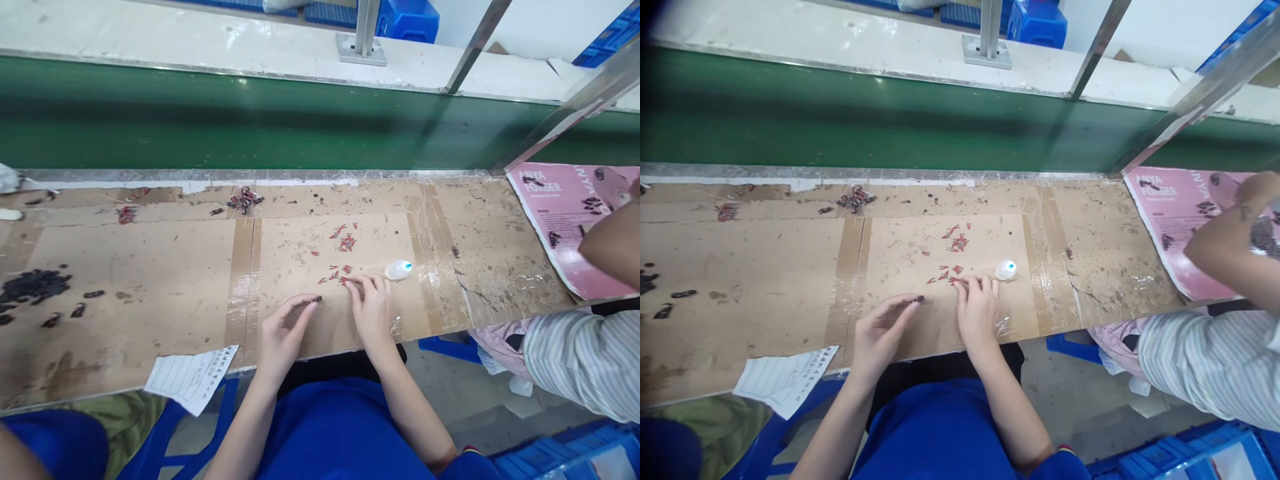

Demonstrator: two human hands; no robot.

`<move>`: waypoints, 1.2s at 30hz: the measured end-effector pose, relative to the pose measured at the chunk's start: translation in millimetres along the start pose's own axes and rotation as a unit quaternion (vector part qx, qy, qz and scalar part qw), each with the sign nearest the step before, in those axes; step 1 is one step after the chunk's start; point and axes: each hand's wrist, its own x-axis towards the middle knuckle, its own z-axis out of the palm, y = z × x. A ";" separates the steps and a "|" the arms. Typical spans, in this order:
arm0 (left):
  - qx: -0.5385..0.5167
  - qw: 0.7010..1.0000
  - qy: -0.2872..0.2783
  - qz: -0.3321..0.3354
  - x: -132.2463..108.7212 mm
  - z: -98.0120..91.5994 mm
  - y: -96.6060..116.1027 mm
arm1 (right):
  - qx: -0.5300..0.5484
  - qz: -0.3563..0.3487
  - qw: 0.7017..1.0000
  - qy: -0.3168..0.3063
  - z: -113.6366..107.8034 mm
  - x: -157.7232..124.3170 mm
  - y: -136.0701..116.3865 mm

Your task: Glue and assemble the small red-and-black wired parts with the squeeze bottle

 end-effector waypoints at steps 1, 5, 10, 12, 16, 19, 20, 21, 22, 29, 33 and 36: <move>-0.010 1.000 0.011 -0.005 -1.0 -0.2 3.7 | -0.004 0.001 1.000 -0.005 0.6 1.7 0.0; -0.041 0.998 0.049 0.015 -3.5 -1.9 20.7 | 0.042 0.006 0.999 -0.010 -3.7 0.8 -1.4; -0.025 0.997 0.045 0.051 -6.5 -6.6 40.4 | 0.282 0.122 0.949 -0.076 -23.3 -7.7 -20.0; -0.014 0.997 0.032 0.066 -8.1 -8.6 44.0 | 0.357 0.154 0.915 -0.106 -34.0 -10.5 -32.1; 0.021 0.997 0.008 0.079 -10.8 -11.3 44.7 | 0.398 0.139 0.899 -0.121 -50.2 -13.0 -50.2; 0.044 0.994 0.002 0.098 -11.9 -12.1 45.3 | 0.394 0.117 0.905 -0.112 -52.3 -13.2 -54.7; 0.049 0.993 0.000 0.104 -12.1 -12.0 46.1 | 0.392 0.113 0.907 -0.103 -51.3 -13.3 -55.0; 0.052 0.993 0.000 0.109 -12.2 -11.9 47.2 | 0.390 0.111 0.910 -0.093 -49.8 -13.4 -54.9; 0.055 0.992 0.000 0.112 -12.3 -11.6 48.4 | 0.387 0.108 0.912 -0.084 -48.1 -13.6 -54.7; 0.059 0.994 -0.003 0.093 -13.0 -11.7 48.6 | 0.330 0.044 0.942 -0.050 -43.4 -16.0 -54.7; 0.036 0.997 -0.007 0.073 -13.2 -12.6 48.0 | 0.292 -0.022 0.955 -0.040 -44.9 -16.4 -54.9; 0.006 0.998 -0.015 0.053 -11.9 -12.0 50.3 | 0.264 -0.057 0.962 -0.032 -44.9 -16.9 -54.7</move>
